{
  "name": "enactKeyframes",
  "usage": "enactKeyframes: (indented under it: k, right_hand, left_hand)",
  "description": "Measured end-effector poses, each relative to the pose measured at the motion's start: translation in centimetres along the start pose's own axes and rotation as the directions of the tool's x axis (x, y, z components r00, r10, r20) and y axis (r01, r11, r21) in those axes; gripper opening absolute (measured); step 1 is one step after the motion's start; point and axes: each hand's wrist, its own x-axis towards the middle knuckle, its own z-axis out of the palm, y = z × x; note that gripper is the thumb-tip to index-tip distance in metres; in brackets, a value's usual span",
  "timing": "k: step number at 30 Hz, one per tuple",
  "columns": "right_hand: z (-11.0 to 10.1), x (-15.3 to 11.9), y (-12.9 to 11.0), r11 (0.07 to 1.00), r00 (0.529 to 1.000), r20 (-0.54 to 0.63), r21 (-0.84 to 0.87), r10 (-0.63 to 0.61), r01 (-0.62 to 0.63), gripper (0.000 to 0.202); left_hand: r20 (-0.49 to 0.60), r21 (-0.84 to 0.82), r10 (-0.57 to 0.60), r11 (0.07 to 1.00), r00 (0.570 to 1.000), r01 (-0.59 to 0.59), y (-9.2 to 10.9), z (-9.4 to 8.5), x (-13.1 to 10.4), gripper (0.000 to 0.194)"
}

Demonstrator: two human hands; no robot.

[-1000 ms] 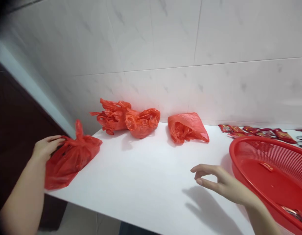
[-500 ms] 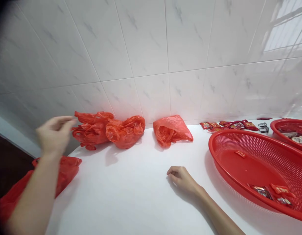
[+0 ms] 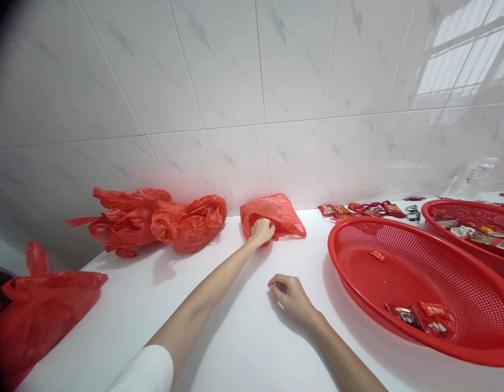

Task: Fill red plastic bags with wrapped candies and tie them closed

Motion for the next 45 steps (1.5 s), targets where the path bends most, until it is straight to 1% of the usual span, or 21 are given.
enactKeyframes:
  k: [3,6,8,10,11,13,15,18,21,24,26,29,30,32,34,36,38,40,42,43,45]
  right_hand:
    - [-0.3,0.1,-0.1,1.000,0.998,-0.057,-0.003,-0.013,0.012,0.020]
    - [-0.8,0.3,-0.3,0.999,0.990,-0.137,0.012,-0.041,0.043,0.020]
    - [-1.0,0.5,-0.3,0.998,0.982,-0.185,0.030,-0.044,0.051,0.024]
    - [-1.0,0.6,-0.3,0.997,0.974,-0.227,0.067,-0.017,0.033,0.030]
    - [-1.0,0.6,-0.2,0.994,0.969,-0.245,0.106,0.009,0.018,0.034]
    - [-1.0,0.7,-0.2,0.972,0.961,-0.266,0.235,0.074,-0.009,0.047]
    - [-0.9,0.9,-0.2,0.921,0.956,-0.262,0.389,0.135,-0.023,0.059]
    - [-1.0,1.2,-0.5,0.847,0.953,-0.233,0.530,0.193,-0.042,0.076]
    - [-1.0,1.2,-1.0,0.814,0.962,-0.178,0.576,0.208,-0.069,0.084]
    - [-1.0,0.9,-1.5,0.794,0.966,-0.125,0.598,0.226,-0.108,0.083]
    - [-0.9,0.8,-1.5,0.793,0.962,-0.101,0.592,0.253,-0.146,0.081]
    - [-1.0,0.8,-1.2,0.798,0.960,-0.072,0.575,0.269,-0.181,0.069]
    - [-1.1,0.9,-1.0,0.802,0.962,-0.078,0.572,0.263,-0.173,0.062]
    - [-1.5,1.1,-0.6,0.809,0.958,-0.142,0.575,0.247,-0.124,0.050]
    - [-2.2,1.2,-0.4,0.805,0.939,-0.241,0.590,0.247,-0.060,0.045]
    - [-3.1,1.1,-0.3,0.794,0.908,-0.325,0.608,0.265,-0.014,0.043]
    - [-3.8,1.0,-0.3,0.790,0.885,-0.371,0.614,0.283,0.005,0.041]
    - [-4.1,0.8,-0.4,0.800,0.866,-0.404,0.601,0.295,0.008,0.038]
    - [-3.9,0.6,-0.7,0.833,0.857,-0.426,0.553,0.288,-0.005,0.035]
    - [-3.6,0.5,-1.0,0.860,0.861,-0.433,0.511,0.268,-0.011,0.035]
    - [-2.5,0.3,-1.8,0.917,0.893,-0.411,0.399,0.184,-0.005,0.036]
  left_hand:
    - [0.001,-0.152,-0.004,0.988,1.000,0.004,0.0,-0.9,0.3,0.043]
    - [0.003,-0.327,-0.004,0.945,1.000,0.005,0.4,-2.6,-0.1,0.044]
    - [0.048,-0.440,-0.005,0.898,0.999,0.025,0.7,-4.0,-0.8,0.041]
    - [0.121,-0.531,-0.006,0.845,0.993,0.069,0.7,-5.4,-1.9,0.038]
    - [0.155,-0.563,-0.006,0.821,0.988,0.093,0.5,-6.0,-2.6,0.038]
    - [0.213,-0.602,-0.005,0.787,0.977,0.136,-0.1,-7.0,-4.3,0.042]
    - [0.274,-0.632,-0.005,0.753,0.962,0.183,-1.2,-7.7,-6.2,0.045]
    - [0.385,-0.674,-0.003,0.682,0.923,0.284,-3.0,-8.1,-8.8,0.046]
    - [0.492,-0.650,0.015,0.672,0.871,0.356,-4.6,-8.1,-11.1,0.042]
    - [0.597,-0.607,0.051,0.681,0.801,0.409,-5.6,-8.1,-12.8,0.032]
    - [0.642,-0.583,0.066,0.690,0.764,0.430,-6.1,-8.2,-13.7,0.027]
    - [0.667,-0.560,0.078,0.709,0.741,0.429,-6.9,-8.8,-14.7,0.024]
    - [0.667,-0.558,0.081,0.714,0.741,0.423,-7.3,-9.2,-14.9,0.025]
    - [0.644,-0.572,0.083,0.713,0.760,0.407,-8.3,-10.1,-15.1,0.028]
    - [0.583,-0.612,0.073,0.695,0.809,0.378,-9.6,-11.5,-15.3,0.034]
    - [0.509,-0.644,0.039,0.679,0.860,0.351,-11.0,-13.2,-15.4,0.041]
    - [0.445,-0.663,-0.025,0.662,0.895,0.349,-12.2,-14.9,-15.7,0.040]
    - [0.365,-0.679,-0.081,0.658,0.928,0.325,-13.1,-16.2,-16.3,0.038]
    - [0.329,-0.657,-0.098,0.691,0.939,0.302,-13.4,-16.9,-16.9,0.038]
    - [0.329,-0.634,-0.094,0.715,0.939,0.294,-13.4,-16.9,-17.3,0.039]
    - [0.344,-0.583,-0.066,0.767,0.937,0.268,-12.7,-16.5,-18.1,0.042]
